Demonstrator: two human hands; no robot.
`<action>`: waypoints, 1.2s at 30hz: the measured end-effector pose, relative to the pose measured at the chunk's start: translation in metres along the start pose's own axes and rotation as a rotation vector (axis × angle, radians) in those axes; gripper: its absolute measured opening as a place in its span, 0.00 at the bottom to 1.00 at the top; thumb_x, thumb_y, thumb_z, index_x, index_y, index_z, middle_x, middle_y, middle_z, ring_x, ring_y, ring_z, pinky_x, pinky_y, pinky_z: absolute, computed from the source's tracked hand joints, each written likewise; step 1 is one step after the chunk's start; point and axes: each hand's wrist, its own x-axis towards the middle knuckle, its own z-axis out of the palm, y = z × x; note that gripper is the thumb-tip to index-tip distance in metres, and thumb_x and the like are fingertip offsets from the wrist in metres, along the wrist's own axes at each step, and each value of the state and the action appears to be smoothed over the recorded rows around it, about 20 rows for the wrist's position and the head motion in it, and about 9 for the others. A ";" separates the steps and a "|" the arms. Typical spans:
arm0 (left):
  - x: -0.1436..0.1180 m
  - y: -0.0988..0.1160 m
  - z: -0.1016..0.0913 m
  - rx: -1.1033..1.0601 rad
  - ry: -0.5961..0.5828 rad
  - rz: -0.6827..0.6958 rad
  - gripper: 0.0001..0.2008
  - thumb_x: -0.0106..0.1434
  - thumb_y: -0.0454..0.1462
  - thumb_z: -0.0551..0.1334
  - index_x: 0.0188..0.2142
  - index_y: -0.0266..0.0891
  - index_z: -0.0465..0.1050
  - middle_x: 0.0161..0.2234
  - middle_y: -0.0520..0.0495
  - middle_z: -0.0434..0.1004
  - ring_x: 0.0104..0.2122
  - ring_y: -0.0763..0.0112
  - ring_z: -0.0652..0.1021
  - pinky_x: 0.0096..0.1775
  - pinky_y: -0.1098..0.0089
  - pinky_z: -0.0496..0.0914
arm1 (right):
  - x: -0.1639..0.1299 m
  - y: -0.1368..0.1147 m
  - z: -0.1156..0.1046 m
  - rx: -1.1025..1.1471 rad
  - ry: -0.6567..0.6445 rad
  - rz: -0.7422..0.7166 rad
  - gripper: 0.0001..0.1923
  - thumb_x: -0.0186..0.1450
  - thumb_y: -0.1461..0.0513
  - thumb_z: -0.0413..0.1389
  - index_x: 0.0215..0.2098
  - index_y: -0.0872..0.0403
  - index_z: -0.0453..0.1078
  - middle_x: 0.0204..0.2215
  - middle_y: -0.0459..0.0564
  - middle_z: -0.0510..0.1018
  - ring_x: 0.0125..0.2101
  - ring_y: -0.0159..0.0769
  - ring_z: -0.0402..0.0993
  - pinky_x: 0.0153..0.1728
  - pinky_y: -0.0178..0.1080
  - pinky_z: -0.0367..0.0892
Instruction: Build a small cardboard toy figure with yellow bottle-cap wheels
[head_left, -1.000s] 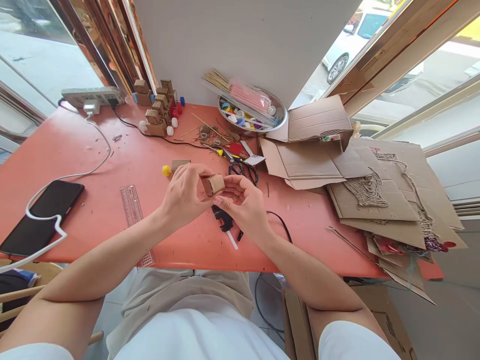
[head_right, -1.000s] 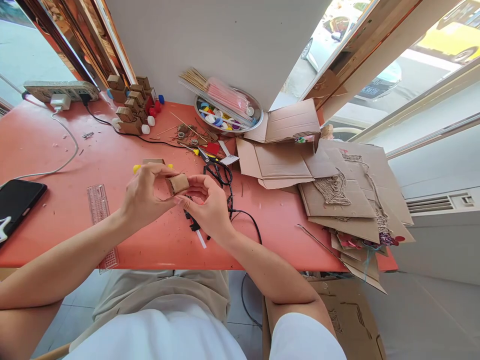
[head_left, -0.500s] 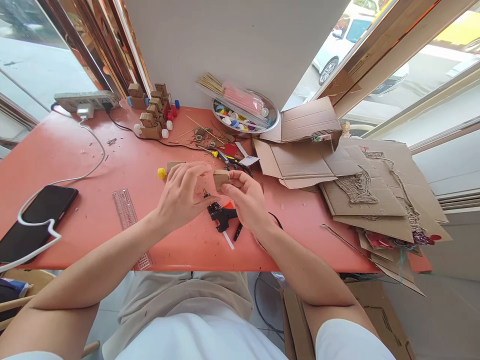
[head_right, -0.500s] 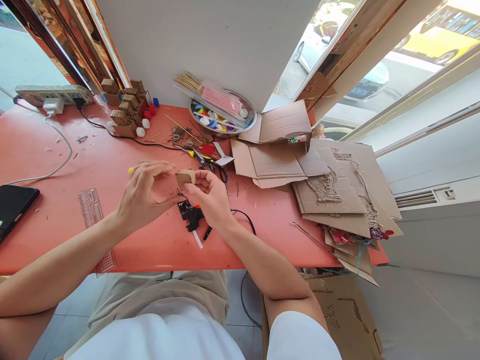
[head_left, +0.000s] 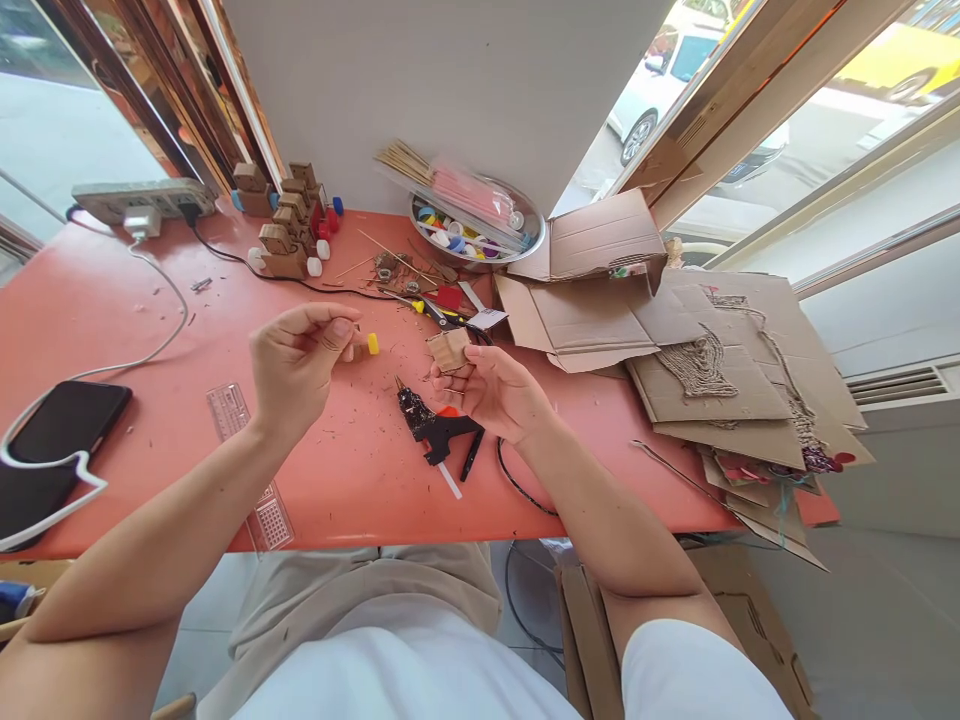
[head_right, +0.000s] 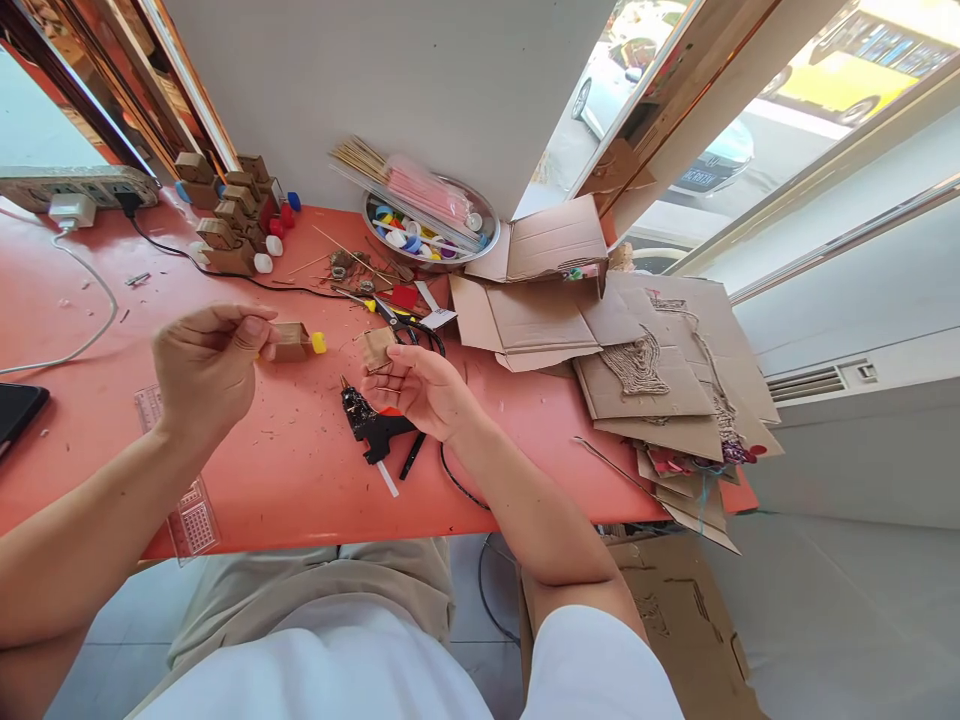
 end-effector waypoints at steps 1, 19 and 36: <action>-0.001 0.000 0.000 0.005 -0.024 -0.004 0.24 0.51 0.60 0.78 0.26 0.43 0.85 0.18 0.54 0.75 0.17 0.77 0.72 0.23 0.71 0.73 | 0.000 0.000 0.000 0.001 0.002 0.003 0.04 0.64 0.64 0.66 0.30 0.57 0.80 0.27 0.49 0.85 0.28 0.32 0.82 0.35 0.32 0.81; -0.006 -0.005 -0.010 0.112 -0.294 -0.065 0.18 0.64 0.54 0.72 0.32 0.43 0.84 0.19 0.53 0.73 0.19 0.75 0.69 0.22 0.71 0.65 | -0.001 0.002 -0.003 -0.103 -0.042 0.003 0.08 0.53 0.62 0.73 0.29 0.54 0.80 0.27 0.45 0.83 0.28 0.31 0.79 0.37 0.34 0.80; -0.010 -0.011 -0.013 0.422 -0.634 0.409 0.22 0.61 0.50 0.76 0.52 0.49 0.82 0.48 0.41 0.88 0.47 0.54 0.85 0.54 0.55 0.77 | -0.014 0.007 0.014 -0.571 -0.101 -0.191 0.20 0.46 0.59 0.75 0.32 0.51 0.73 0.29 0.41 0.78 0.30 0.29 0.74 0.36 0.35 0.71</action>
